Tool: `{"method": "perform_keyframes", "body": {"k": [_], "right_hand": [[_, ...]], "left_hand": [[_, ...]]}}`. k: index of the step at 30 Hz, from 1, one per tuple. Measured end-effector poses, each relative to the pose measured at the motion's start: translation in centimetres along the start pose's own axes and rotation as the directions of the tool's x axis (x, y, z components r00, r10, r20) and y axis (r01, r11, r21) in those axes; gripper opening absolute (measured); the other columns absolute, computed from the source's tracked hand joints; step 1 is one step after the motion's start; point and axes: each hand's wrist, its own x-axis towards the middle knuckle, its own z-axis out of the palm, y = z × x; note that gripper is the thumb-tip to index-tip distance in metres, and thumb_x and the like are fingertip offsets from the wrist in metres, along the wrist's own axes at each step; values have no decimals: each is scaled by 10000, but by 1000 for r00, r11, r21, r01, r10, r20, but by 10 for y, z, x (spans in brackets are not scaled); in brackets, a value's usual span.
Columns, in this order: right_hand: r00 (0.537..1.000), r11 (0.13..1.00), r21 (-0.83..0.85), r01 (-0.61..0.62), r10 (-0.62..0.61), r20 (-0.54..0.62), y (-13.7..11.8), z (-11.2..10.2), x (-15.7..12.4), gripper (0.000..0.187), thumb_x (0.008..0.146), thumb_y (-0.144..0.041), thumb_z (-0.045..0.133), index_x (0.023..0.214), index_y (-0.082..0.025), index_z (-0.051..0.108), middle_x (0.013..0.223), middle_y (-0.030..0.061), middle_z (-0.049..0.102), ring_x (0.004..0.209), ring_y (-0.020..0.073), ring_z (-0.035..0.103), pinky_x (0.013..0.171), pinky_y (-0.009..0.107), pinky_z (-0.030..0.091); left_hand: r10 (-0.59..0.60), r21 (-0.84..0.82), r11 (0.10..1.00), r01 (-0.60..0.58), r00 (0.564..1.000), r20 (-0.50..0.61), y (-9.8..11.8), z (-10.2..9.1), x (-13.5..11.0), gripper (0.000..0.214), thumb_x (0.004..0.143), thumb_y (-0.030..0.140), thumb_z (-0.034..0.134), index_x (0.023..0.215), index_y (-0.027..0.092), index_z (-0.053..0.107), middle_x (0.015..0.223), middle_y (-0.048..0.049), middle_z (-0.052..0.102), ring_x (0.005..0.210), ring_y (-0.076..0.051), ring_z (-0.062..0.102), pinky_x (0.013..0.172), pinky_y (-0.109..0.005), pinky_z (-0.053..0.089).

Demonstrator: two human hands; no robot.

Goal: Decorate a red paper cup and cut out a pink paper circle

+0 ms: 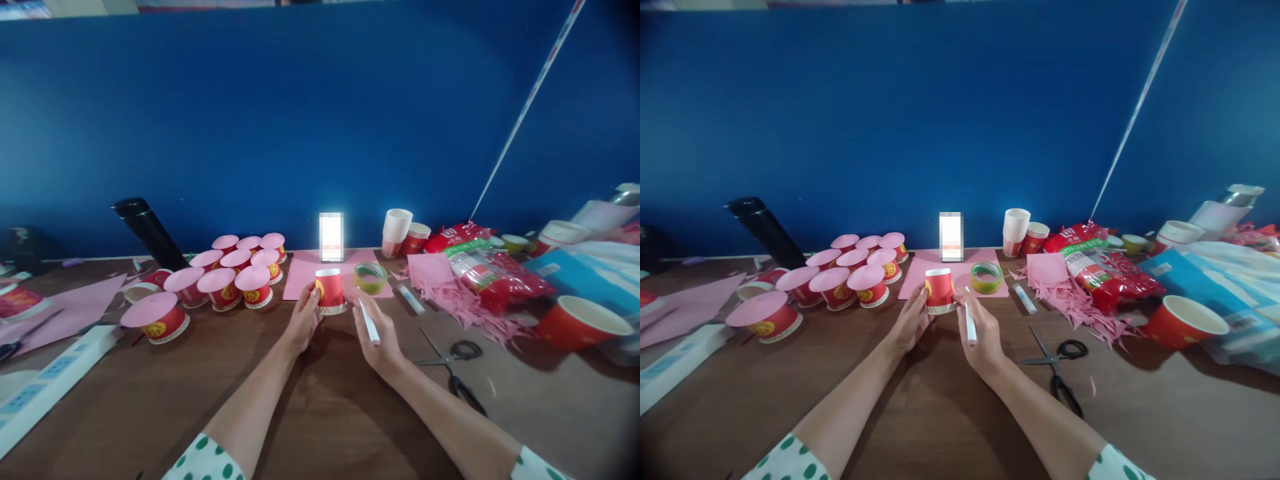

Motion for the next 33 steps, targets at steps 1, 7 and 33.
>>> {"method": "perform_keyframes", "body": {"k": [1, 7, 33], "right_hand": [[1000, 1000, -11, 11, -11, 4, -1, 0, 0, 288, 864, -187, 410, 1128, -202, 525, 1093, 93, 605, 1033, 205, 561, 900, 340, 450], [996, 996, -39, 77, -75, 40, -6, 1, -1, 234, 863, -184, 411, 1034, -203, 569, 1029, 84, 626, 980, 194, 579, 876, 331, 459], [919, 922, -388, -9, 160, 360, 21, 5, -6, 333, 819, -163, 441, 1149, -192, 475, 1046, 68, 608, 963, 183, 536, 816, 271, 403]], "left_hand": [[-1, -10, 1000, 1, 1000, 3, -1, 0, 0, 332, 735, 421, 596, 1005, 236, 543, 1034, -23, 627, 934, -172, 592, 775, -287, 451], [2, -34, 999, -1, 1000, 9, -4, -3, 1, 342, 731, 449, 583, 941, 179, 580, 935, -48, 649, 871, -186, 607, 753, -301, 465], [-179, -251, 954, 163, 983, -41, 10, -10, 4, 375, 798, 406, 501, 1038, 125, 559, 823, -94, 664, 717, -209, 630, 651, -345, 520]]}}
